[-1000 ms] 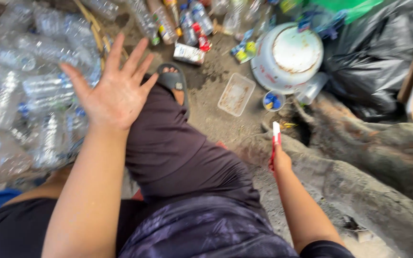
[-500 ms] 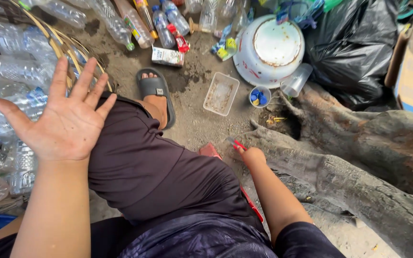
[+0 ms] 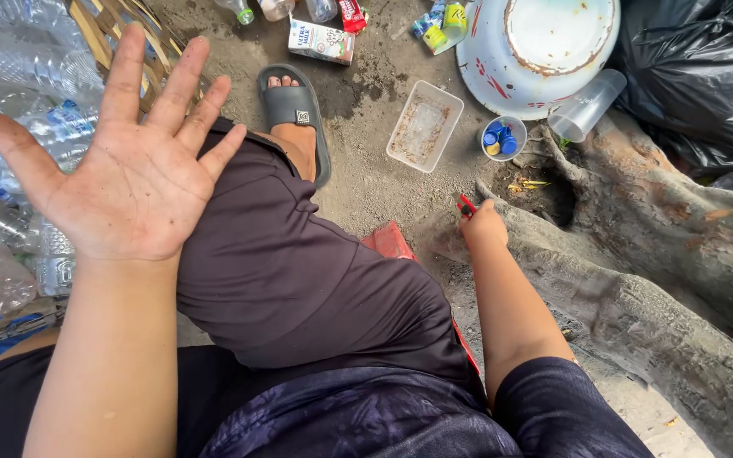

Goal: The person uses a red utility knife to cut and peel labels off plastic bottles. They pick up bottles from a woven basket and the ground, remove the labels, and place the bottles back into the basket.

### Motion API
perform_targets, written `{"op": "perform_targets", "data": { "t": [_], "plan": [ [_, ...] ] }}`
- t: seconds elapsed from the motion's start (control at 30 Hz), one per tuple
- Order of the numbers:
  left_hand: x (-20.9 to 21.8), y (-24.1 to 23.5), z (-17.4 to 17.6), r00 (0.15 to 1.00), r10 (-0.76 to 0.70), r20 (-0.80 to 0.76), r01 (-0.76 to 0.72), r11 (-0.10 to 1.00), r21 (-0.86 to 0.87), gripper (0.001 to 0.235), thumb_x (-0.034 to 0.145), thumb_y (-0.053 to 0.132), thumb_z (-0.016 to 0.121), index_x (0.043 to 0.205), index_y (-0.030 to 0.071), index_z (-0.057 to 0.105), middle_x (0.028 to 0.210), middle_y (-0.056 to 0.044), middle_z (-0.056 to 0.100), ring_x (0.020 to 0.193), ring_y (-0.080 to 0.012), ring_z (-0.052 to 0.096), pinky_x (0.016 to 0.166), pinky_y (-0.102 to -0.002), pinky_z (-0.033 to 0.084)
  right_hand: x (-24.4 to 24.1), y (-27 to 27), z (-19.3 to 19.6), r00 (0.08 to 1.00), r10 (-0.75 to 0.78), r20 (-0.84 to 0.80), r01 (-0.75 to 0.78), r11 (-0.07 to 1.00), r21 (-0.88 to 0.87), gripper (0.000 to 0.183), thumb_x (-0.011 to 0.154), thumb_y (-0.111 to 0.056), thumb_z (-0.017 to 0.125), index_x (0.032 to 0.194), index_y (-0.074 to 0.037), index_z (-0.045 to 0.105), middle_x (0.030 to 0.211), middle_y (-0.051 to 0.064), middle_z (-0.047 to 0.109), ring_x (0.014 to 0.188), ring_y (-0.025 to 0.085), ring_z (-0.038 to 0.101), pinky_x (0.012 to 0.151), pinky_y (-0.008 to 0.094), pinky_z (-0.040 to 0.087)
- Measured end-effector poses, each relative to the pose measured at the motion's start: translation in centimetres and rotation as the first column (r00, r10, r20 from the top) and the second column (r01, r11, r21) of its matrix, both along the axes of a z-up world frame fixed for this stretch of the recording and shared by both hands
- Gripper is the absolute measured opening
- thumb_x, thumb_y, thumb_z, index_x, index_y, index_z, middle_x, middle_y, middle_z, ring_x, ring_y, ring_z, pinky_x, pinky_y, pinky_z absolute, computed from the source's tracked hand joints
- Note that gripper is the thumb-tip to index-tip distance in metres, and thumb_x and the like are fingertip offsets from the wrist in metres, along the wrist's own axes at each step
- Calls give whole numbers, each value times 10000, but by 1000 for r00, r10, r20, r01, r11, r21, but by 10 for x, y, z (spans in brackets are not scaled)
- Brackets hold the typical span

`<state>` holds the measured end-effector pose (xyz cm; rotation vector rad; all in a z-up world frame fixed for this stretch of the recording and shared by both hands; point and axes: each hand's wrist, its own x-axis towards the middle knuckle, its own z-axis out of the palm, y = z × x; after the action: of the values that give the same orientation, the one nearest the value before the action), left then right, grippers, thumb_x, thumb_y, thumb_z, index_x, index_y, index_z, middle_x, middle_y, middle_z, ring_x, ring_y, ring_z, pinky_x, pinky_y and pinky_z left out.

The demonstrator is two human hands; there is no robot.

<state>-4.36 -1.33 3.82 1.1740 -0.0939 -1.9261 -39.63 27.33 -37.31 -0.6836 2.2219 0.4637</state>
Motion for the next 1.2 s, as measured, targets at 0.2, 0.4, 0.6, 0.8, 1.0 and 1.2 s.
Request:
{"op": "perform_targets", "data": {
  "t": [0.2, 0.4, 0.6, 0.8, 1.0, 1.2],
  "plan": [
    [-7, -3, -1, 995, -99, 24, 100, 994, -32, 1352, 409, 673, 436, 1659, 261, 123, 1699, -172, 198, 1563, -380, 216, 1154, -558, 192, -16, 15, -15, 1000, -2, -28, 4, 997, 76, 544, 885, -338, 751, 1217, -28, 452, 1019, 191, 727, 927, 366, 734, 799, 491, 584],
    [-13, -2, 3, 997, -77, -9, 77, 997, 1, 1334, 398, 659, 431, 1637, 257, 145, 1715, -174, 212, 1566, -377, 226, 1168, -563, 195, -6, 1, 31, 993, 111, -43, -106, 990, 97, 640, 904, -528, 733, 1231, -51, 457, 1001, 166, 743, 918, 349, 746, 778, 476, 583],
    [-21, -3, 5, 996, 14, -88, -11, 999, 31, 1240, 522, 749, 195, 1649, 234, 137, 1715, -167, 197, 1452, -343, 208, 1205, -505, 157, 8, -12, 73, 952, 210, -222, -278, 899, -338, 692, 925, -571, 682, 1219, 33, 515, 1137, 276, 615, 978, 476, 648, 851, 524, 537],
    [-26, 21, -84, 879, 37, -475, -159, 963, -218, 1087, 838, 896, 140, 1546, 114, 405, 1678, -226, 243, 1580, -372, 76, 1235, -521, -48, 71, -110, 214, 966, 243, -89, -195, 454, -869, 424, 976, -211, 684, 1307, 3, 527, 1434, 257, 454, 1331, 430, 472, 1092, 499, 390],
    [-128, 62, -223, 422, -299, -856, 342, 927, -155, 835, 924, 902, 443, 1464, 274, 549, 1623, -95, 415, 1469, -348, 438, 1211, -441, 378, 147, -166, 309, 513, 673, -533, -116, -561, -820, 494, 1011, -569, 542, 1457, -357, 566, 1514, 214, 524, 1402, 479, 482, 1157, 592, 363],
    [-89, 51, -69, 852, -389, -350, 253, 891, -376, 892, 951, 834, 242, 1667, 310, 153, 1736, -86, 129, 1595, -378, 33, 1274, -530, -58, 87, -194, 197, 457, -213, 864, 841, 418, -343, 995, 969, -799, 117, 1663, -92, 28, 1712, 187, -121, 1500, 610, -62, 1178, 793, 94]
  ]
}}
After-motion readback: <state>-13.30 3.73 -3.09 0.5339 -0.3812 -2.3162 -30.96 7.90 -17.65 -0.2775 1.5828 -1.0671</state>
